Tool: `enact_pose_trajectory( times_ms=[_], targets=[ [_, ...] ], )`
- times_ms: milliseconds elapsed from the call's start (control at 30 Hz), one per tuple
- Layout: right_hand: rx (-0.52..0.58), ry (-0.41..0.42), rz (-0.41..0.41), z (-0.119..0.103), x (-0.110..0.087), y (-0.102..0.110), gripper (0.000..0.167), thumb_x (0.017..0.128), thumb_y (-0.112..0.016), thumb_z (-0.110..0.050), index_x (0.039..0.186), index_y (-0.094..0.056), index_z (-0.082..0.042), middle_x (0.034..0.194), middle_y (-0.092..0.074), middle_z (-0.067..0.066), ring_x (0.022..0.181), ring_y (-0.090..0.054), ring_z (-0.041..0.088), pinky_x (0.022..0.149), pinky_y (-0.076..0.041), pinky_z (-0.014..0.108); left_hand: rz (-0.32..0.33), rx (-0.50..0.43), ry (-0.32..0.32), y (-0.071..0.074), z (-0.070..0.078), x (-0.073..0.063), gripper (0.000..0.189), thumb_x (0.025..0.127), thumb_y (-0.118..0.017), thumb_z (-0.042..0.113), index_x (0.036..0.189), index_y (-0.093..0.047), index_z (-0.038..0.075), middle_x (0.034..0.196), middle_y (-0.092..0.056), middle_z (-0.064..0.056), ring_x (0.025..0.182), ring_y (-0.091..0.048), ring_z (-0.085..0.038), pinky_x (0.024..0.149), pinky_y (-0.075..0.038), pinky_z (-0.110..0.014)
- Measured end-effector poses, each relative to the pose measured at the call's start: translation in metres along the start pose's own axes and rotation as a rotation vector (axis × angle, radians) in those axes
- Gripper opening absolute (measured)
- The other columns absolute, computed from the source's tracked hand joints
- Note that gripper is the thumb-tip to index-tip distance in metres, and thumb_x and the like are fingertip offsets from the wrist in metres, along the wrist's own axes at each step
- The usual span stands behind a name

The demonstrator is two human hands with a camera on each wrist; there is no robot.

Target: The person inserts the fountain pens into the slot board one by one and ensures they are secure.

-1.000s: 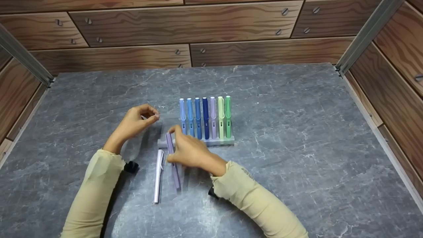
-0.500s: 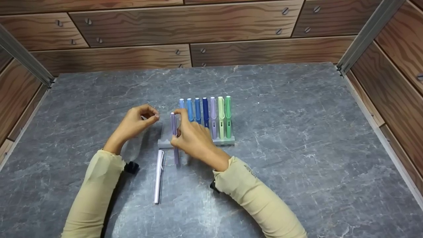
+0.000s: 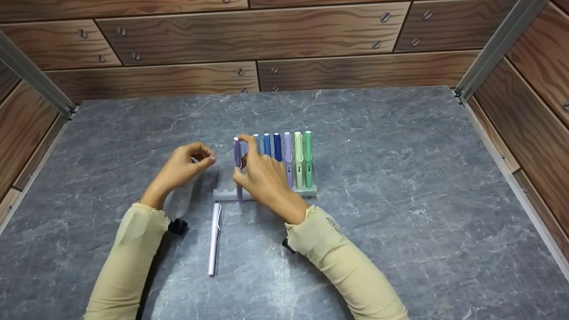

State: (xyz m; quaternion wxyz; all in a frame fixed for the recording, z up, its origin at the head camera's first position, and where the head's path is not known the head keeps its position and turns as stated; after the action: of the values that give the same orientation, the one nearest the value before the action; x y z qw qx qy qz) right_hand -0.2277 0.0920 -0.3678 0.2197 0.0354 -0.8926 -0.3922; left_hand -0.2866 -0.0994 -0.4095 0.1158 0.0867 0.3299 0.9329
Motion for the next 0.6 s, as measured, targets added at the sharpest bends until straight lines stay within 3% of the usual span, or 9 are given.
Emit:
enact_pose_trajectory(
  times_ms=[600],
  targets=[
    [-0.057, 0.011, 0.025, 0.0027, 0.005, -0.004, 0.06, 0.084, -0.068, -0.013, 0.135, -0.036, -0.01, 0.091, -0.073, 0.011, 0.042, -0.037, 0.007, 0.037, -0.032, 0.023, 0.004, 0.004, 0.01, -0.0003, 0.0009, -0.0003, 0.012, 0.087, -0.066, 0.017, 0.095, -0.068, 0.007, 0.087, -0.069, -0.007, 0.076, -0.056, -0.015, 0.07, -0.044, -0.025]
  ],
)
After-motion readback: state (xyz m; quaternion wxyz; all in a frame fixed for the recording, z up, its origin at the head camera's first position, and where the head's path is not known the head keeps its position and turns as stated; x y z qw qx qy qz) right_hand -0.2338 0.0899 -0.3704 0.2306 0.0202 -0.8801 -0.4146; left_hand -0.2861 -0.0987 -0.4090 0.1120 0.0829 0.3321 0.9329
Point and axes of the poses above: each hand's wrist, its own x-axis towards the middle knuckle, its own y-axis out of the back of the hand, z = x × y, the point moved 5 cm from there along x, towards the middle knuckle
